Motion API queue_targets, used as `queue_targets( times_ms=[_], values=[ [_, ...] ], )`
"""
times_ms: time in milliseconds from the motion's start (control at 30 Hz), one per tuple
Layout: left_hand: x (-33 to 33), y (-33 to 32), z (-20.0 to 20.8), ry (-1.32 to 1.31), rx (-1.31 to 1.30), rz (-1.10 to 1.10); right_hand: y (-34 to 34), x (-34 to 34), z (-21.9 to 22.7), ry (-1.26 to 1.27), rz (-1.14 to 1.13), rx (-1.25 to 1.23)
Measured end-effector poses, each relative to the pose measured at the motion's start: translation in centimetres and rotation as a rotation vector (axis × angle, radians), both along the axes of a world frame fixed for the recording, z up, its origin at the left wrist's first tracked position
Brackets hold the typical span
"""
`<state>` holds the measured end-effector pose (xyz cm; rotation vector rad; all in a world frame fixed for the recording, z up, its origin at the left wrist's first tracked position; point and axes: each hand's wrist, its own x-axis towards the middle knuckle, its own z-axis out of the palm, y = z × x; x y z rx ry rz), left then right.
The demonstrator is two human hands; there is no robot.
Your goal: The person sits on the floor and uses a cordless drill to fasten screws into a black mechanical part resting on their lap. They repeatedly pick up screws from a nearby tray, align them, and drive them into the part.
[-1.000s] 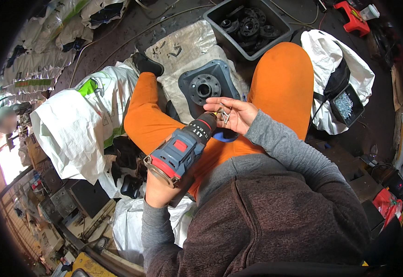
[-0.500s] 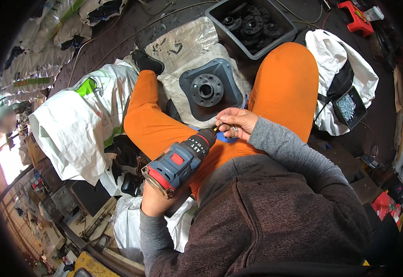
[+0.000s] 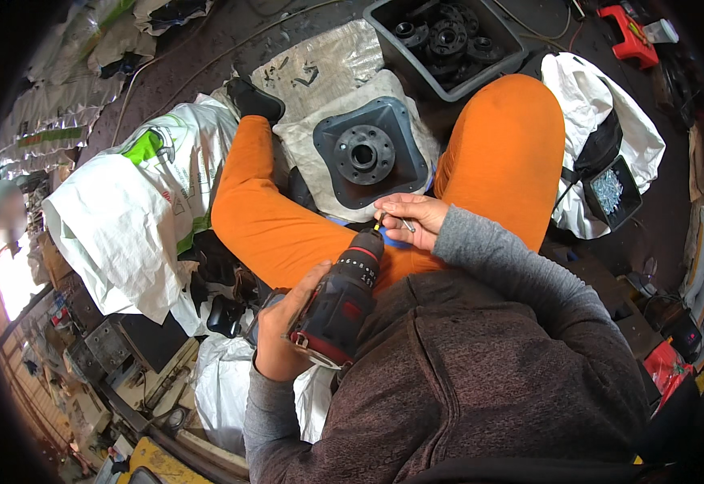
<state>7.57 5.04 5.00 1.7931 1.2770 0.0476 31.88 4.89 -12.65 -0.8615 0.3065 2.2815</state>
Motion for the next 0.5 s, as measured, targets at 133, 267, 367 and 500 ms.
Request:
queue_targets(
  times_ms=[133, 267, 367, 500],
  values=[
    [0.2, 0.6, -0.2, 0.013, 0.047, -0.040, -0.2, -0.3, -0.9, 0.015, -0.005, 0.014],
    [-1.8, 0.7, -1.8, 0.108, 0.197, -0.326, 0.4, -0.5, 0.2, 0.047, -0.034, -0.001],
    [-0.2, 2.1, -0.5, 0.031, 0.251, -0.281, 0.8, -0.6, 0.6, -0.130, -0.050, -0.012],
    [0.3, 4.2, 1.0, 0.072, 0.320, -0.254, 2.1, 0.6, -2.2, -0.621, -0.293, 0.006]
  ],
)
